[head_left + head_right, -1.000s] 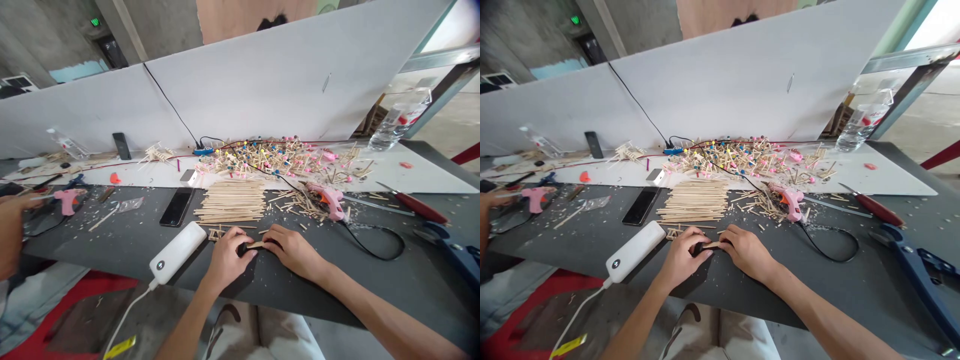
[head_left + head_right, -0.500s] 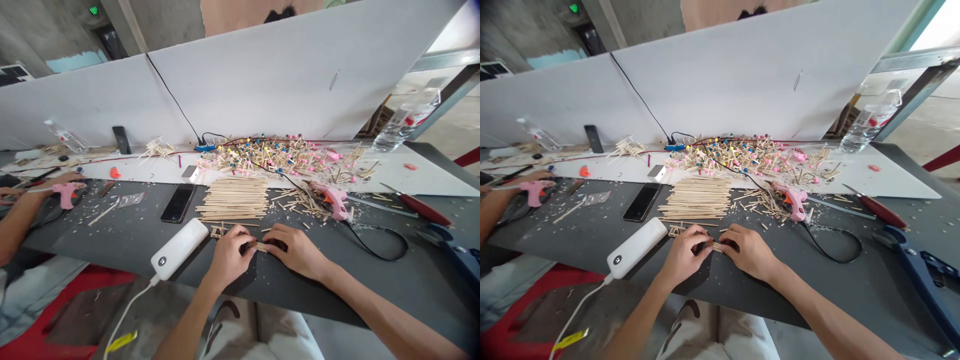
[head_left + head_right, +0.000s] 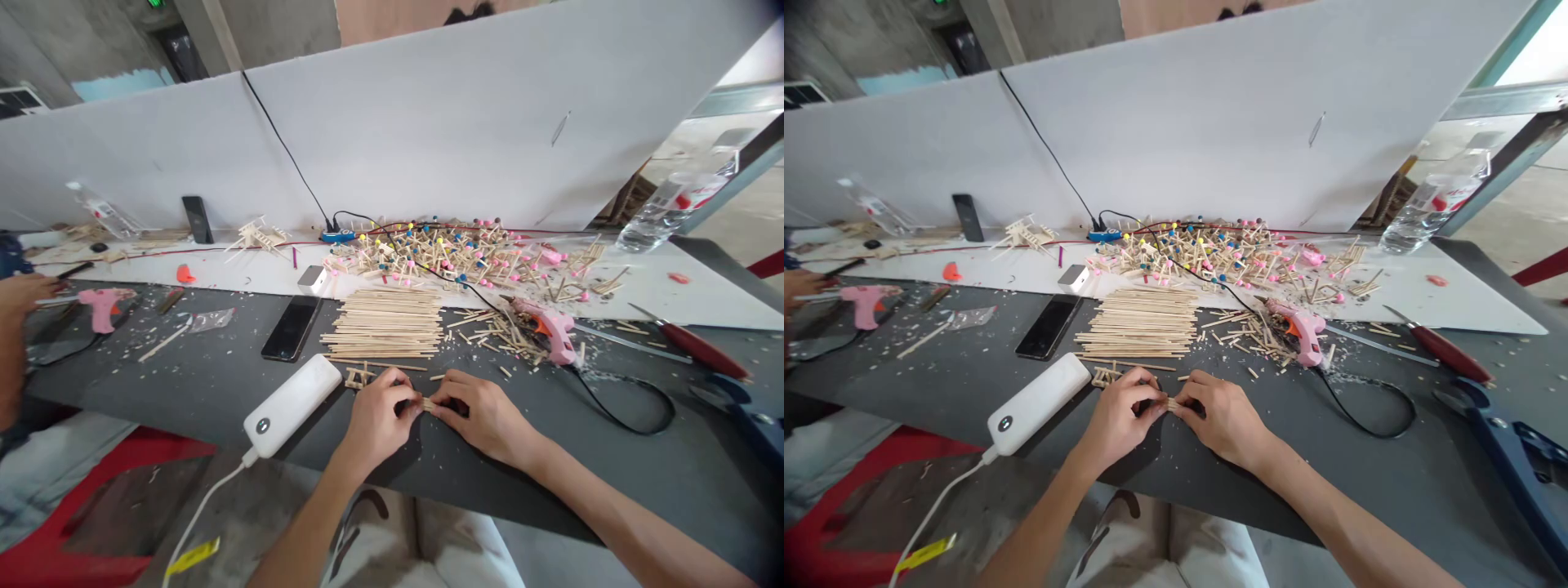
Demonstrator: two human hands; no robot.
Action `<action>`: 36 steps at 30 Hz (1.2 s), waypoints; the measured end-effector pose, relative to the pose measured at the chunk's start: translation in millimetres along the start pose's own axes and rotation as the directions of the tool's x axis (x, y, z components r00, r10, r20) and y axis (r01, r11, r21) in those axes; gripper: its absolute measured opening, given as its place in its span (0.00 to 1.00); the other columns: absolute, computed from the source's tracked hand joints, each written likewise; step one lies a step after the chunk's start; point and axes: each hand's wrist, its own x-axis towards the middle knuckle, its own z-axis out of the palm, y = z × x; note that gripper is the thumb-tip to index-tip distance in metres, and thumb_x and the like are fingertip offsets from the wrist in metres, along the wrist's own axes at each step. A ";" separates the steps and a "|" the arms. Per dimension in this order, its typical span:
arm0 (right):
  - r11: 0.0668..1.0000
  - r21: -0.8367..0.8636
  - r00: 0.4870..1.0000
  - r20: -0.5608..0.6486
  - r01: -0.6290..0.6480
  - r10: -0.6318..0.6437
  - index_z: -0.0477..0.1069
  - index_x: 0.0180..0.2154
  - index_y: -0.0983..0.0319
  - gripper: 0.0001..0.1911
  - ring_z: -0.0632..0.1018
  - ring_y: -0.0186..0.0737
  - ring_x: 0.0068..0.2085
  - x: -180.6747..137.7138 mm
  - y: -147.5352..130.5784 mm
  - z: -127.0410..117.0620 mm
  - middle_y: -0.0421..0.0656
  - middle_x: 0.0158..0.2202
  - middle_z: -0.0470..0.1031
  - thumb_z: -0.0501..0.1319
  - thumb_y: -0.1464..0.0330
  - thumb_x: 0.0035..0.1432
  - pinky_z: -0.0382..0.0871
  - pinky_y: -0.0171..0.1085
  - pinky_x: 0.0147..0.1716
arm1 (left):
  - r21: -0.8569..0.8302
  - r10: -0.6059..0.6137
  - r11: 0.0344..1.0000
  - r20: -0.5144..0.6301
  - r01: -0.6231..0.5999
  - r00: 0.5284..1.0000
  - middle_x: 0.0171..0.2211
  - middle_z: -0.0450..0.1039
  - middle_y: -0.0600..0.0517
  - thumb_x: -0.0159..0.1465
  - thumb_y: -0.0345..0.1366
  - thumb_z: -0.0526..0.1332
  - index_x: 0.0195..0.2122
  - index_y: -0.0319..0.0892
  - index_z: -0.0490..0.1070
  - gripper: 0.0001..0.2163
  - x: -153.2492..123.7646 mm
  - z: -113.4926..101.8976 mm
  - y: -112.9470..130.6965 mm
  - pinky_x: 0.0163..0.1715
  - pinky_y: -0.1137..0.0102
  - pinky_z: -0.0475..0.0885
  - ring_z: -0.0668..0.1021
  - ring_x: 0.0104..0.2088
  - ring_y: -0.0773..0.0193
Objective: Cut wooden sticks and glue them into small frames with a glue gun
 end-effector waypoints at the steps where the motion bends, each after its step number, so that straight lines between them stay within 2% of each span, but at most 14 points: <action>1: 1.000 0.005 1.000 0.001 -0.005 0.005 0.76 0.35 0.59 0.07 0.75 0.35 0.31 0.3 -0.5 0.1 0.40 0.33 0.73 0.61 0.65 0.65 0.65 0.35 0.32 | 0.008 0.014 1.000 0.009 -0.014 1.000 0.39 0.75 0.50 0.63 0.31 0.64 0.33 0.44 0.79 0.05 1.0 -0.8 -0.3 0.35 0.71 0.71 0.78 0.36 0.63; 4: 1.000 0.015 1.000 -0.003 -0.017 0.017 0.75 0.34 0.59 0.06 0.74 0.35 0.31 0.9 -1.7 0.1 0.40 0.32 0.73 0.62 0.66 0.64 0.64 0.34 0.32 | 0.019 0.052 0.998 0.038 -0.053 0.998 0.38 0.74 0.51 0.64 0.31 0.64 0.32 0.44 0.78 0.04 3.4 -3.5 -1.0 0.37 0.71 0.71 0.78 0.36 0.64; 9: 0.999 0.030 0.999 -0.004 -0.034 0.034 0.76 0.34 0.59 0.06 0.74 0.35 0.31 -0.4 -2.1 0.6 0.40 0.32 0.74 0.62 0.67 0.63 0.64 0.35 0.32 | 0.024 0.057 0.998 0.045 -0.058 0.997 0.39 0.74 0.51 0.65 0.33 0.62 0.34 0.44 0.78 0.05 1.6 -4.8 -1.2 0.33 0.72 0.69 0.78 0.36 0.65; 13: 0.998 0.058 0.999 -0.002 -0.039 0.040 0.77 0.36 0.57 0.05 0.74 0.36 0.32 -1.9 -0.8 0.5 0.40 0.32 0.74 0.62 0.66 0.63 0.64 0.35 0.33 | 0.052 0.078 0.995 0.037 -0.080 0.996 0.43 0.73 0.51 0.65 0.31 0.62 0.39 0.45 0.77 0.05 -1.5 -4.1 -0.8 0.38 0.71 0.70 0.78 0.39 0.63; 16: 0.992 0.119 0.999 0.000 -0.053 0.053 0.76 0.37 0.57 0.05 0.74 0.36 0.32 -2.1 0.3 -1.1 0.39 0.32 0.74 0.62 0.65 0.63 0.64 0.35 0.33 | 0.050 0.079 0.995 0.044 -0.081 0.996 0.43 0.73 0.51 0.64 0.31 0.63 0.39 0.45 0.77 0.05 -2.1 -4.2 -1.0 0.39 0.70 0.70 0.78 0.40 0.63; 21: 0.978 0.181 0.989 -0.085 -0.104 0.121 0.72 0.33 0.59 0.11 0.73 0.36 0.29 -1.4 2.6 -3.7 0.39 0.29 0.74 0.57 0.63 0.67 0.63 0.35 0.30 | 0.028 0.049 0.998 0.038 -0.051 0.998 0.43 0.73 0.51 0.63 0.32 0.64 0.42 0.45 0.75 0.07 -2.4 -5.1 -0.9 0.35 0.71 0.70 0.78 0.38 0.63; 24: 0.982 0.165 0.990 -0.096 -0.091 0.108 0.72 0.32 0.59 0.13 0.73 0.37 0.30 -1.0 5.1 -3.1 0.39 0.28 0.74 0.54 0.63 0.68 0.63 0.35 0.30 | 0.021 0.048 0.999 0.041 -0.049 0.998 0.41 0.73 0.51 0.63 0.32 0.64 0.38 0.44 0.75 0.04 -1.8 -4.6 -1.3 0.34 0.71 0.69 0.77 0.38 0.63; 27: 0.985 0.165 0.992 -0.101 -0.055 0.072 0.74 0.37 0.59 0.11 0.76 0.38 0.34 -1.1 6.8 -1.9 0.41 0.33 0.77 0.54 0.65 0.68 0.66 0.35 0.35 | 0.019 0.052 0.998 0.044 -0.053 0.998 0.40 0.73 0.51 0.64 0.32 0.64 0.36 0.44 0.75 0.01 -0.8 -3.5 -2.7 0.33 0.72 0.69 0.77 0.37 0.63; 30: 0.992 0.120 0.998 -0.059 -0.024 0.031 0.74 0.43 0.58 0.07 0.77 0.38 0.35 -2.7 5.5 -2.2 0.42 0.39 0.78 0.61 0.66 0.63 0.68 0.35 0.35 | 0.025 0.071 0.997 0.036 -0.072 0.997 0.39 0.73 0.51 0.65 0.32 0.63 0.36 0.44 0.75 0.02 -0.6 -2.6 -3.8 0.35 0.71 0.69 0.78 0.37 0.63; 33: 0.998 0.057 1.000 -0.004 0.010 -0.010 0.73 0.48 0.57 0.16 0.76 0.37 0.35 -4.7 3.3 -2.9 0.42 0.45 0.76 0.67 0.68 0.56 0.69 0.35 0.34 | 0.041 0.101 0.994 0.021 -0.102 0.995 0.39 0.73 0.51 0.66 0.32 0.61 0.37 0.44 0.75 0.03 -1.8 -1.8 -4.3 0.38 0.70 0.70 0.78 0.38 0.63; 36: 0.998 0.032 0.999 0.001 0.047 -0.047 0.71 0.50 0.57 0.17 0.77 0.37 0.37 -5.4 4.3 -1.4 0.42 0.45 0.77 0.65 0.71 0.58 0.70 0.36 0.36 | 0.052 0.118 0.992 0.022 -0.119 0.993 0.39 0.73 0.51 0.65 0.31 0.62 0.37 0.44 0.75 0.03 -2.6 -1.3 -4.8 0.38 0.70 0.70 0.78 0.38 0.63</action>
